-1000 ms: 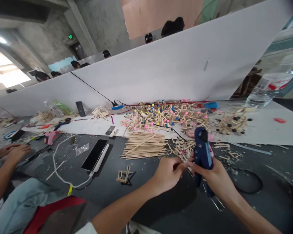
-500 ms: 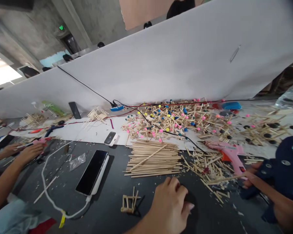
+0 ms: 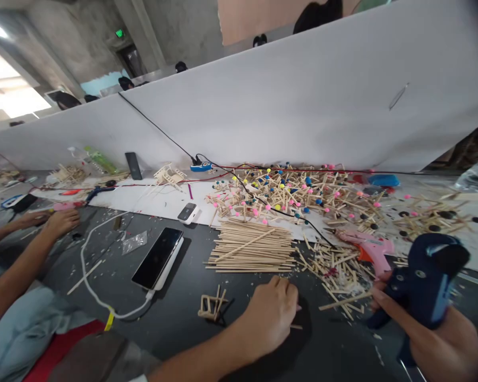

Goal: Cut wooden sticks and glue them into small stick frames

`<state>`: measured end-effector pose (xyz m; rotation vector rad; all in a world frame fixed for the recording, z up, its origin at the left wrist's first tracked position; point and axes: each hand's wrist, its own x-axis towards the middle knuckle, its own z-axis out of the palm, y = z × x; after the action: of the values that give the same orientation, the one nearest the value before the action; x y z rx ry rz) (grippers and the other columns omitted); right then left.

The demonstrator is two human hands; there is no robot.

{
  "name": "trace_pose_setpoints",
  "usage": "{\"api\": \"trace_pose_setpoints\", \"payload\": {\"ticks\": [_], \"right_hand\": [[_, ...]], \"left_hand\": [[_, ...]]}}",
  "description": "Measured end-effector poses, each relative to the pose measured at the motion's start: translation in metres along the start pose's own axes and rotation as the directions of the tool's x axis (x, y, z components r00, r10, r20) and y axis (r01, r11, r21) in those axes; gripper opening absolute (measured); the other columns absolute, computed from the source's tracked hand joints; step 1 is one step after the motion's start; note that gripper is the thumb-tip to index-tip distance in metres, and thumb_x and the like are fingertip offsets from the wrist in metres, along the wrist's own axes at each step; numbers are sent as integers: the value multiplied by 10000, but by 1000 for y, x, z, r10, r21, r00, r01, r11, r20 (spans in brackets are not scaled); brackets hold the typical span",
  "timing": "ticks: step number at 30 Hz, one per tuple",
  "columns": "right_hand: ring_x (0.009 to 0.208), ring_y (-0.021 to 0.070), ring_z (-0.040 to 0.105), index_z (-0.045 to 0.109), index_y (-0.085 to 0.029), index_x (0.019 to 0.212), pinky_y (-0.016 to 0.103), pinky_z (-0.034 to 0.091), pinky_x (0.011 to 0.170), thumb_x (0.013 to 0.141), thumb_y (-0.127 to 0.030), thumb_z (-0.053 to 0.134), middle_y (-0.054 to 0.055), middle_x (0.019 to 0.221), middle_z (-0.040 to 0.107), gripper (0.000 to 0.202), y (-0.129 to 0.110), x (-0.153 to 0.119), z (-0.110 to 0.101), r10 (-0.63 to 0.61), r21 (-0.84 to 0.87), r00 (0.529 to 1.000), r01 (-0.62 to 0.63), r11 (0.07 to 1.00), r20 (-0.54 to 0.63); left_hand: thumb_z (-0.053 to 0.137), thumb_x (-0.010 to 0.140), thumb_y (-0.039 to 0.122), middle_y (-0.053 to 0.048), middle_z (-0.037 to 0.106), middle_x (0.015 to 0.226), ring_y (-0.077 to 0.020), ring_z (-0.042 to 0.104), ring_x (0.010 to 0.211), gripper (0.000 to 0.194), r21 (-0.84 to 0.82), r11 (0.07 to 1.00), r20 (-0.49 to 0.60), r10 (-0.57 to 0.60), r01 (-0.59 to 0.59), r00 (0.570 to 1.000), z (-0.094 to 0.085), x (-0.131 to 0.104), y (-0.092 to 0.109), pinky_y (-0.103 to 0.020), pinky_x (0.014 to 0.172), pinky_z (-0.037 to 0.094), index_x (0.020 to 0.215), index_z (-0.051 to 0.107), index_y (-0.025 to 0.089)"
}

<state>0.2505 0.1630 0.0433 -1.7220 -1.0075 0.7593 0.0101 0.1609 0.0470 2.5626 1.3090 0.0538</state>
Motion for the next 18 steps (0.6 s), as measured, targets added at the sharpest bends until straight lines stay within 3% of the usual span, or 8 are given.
{"api": "trace_pose_setpoints", "payload": {"ticks": [3, 6, 11, 15, 18], "right_hand": [[732, 228, 657, 680, -193, 792, 258, 556, 631, 605, -503, 757, 41, 758, 693, 371, -5, -8, -2, 2, 25, 994, -5, 1000, 112], [704, 218, 644, 669, -188, 842, 262, 551, 610, 622, -513, 753, 43, 768, 688, 401, -5, -15, -5, -28, 42, 987, 21, 999, 158], [762, 266, 693, 694, -187, 933, 309, 580, 640, 619, -564, 743, 82, 879, 735, 493, 3, -21, -4, -35, -12, 987, 37, 999, 157], [830, 287, 712, 712, -186, 906, 311, 587, 697, 659, -572, 713, 88, 875, 750, 458, 3, -23, 1, -95, -92, 987, 107, 990, 126], [803, 279, 719, 713, -179, 900, 298, 587, 682, 678, -559, 697, 83, 843, 753, 441, -10, -24, 6, -170, -95, 982, 178, 980, 86]], "left_hand": [[437, 964, 213, -89, 663, 952, -219, 610, 887, 153, -90, 996, -71, -28, 21, 997, -4, 0, -2, -308, 706, 481, 968, 572, 141], [480, 949, 228, -65, 682, 886, -185, 626, 799, 147, -319, 944, -167, -146, 86, 975, -6, 1, -4, -276, 698, 458, 985, 604, 158], [529, 914, 257, -55, 680, 790, -146, 609, 696, 216, -750, 657, -183, -325, 82, 928, -6, 6, -3, -228, 635, 437, 1030, 672, 143], [594, 865, 288, -73, 685, 843, -152, 612, 732, 236, -861, 501, -116, -351, 82, 929, -2, 7, 0, -230, 641, 441, 994, 729, 144], [601, 857, 381, -44, 627, 757, -111, 567, 588, 285, -931, 353, -52, -370, 88, 928, 3, 7, 5, -215, 543, 416, 936, 710, 130]]}}
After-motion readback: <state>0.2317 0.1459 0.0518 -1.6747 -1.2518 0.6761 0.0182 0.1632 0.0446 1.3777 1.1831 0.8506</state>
